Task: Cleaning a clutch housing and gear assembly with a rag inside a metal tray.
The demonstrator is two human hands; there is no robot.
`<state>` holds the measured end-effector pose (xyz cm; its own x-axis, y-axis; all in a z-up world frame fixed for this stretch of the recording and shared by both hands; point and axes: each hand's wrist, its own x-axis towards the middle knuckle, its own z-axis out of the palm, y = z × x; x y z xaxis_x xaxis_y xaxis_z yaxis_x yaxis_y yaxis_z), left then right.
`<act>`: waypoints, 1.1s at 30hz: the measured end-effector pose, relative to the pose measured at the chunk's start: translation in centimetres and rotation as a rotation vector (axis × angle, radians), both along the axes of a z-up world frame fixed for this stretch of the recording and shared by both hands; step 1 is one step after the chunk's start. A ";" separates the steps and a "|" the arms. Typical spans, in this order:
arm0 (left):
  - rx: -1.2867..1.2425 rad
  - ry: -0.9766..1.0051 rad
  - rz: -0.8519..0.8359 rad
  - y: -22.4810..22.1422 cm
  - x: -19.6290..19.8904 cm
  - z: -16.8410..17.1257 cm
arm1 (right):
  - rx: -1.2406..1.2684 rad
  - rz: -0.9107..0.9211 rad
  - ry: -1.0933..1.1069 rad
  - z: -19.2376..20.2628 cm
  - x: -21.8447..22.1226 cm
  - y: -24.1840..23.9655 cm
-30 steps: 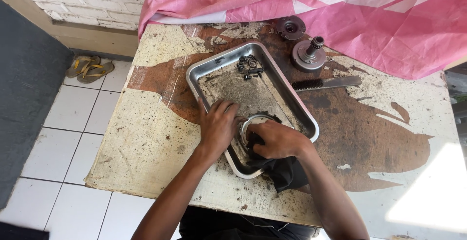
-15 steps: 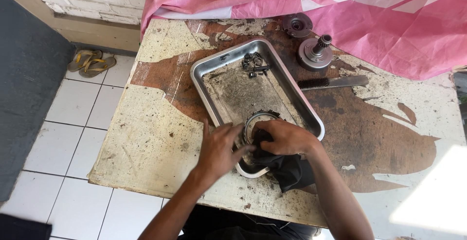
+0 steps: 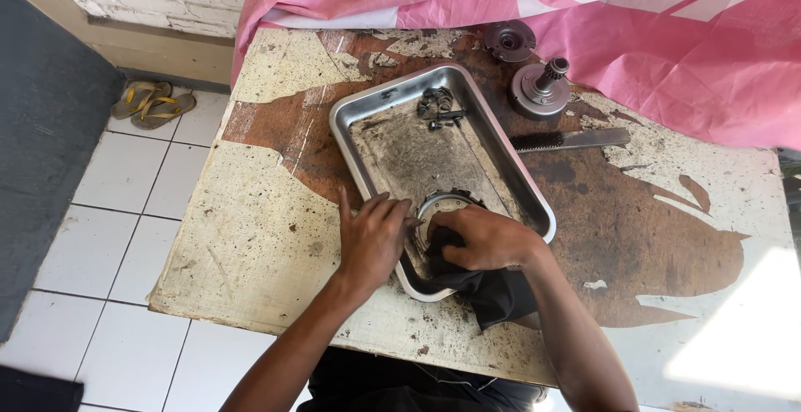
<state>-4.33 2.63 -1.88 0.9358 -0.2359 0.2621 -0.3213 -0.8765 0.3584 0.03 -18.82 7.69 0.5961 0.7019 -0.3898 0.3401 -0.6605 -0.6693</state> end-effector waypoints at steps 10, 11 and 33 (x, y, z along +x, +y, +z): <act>-0.110 -0.115 -0.010 -0.3 1.5 -3.7 | 0.005 -0.033 0.042 0.5 0.8 -1.1; -0.133 -0.134 -0.014 -0.4 1.4 -4.0 | 0.010 -0.116 0.034 1.4 0.6 -1.1; -0.195 0.135 -0.215 0.4 0.3 -2.0 | -0.164 -0.221 -0.029 0.3 -0.2 1.6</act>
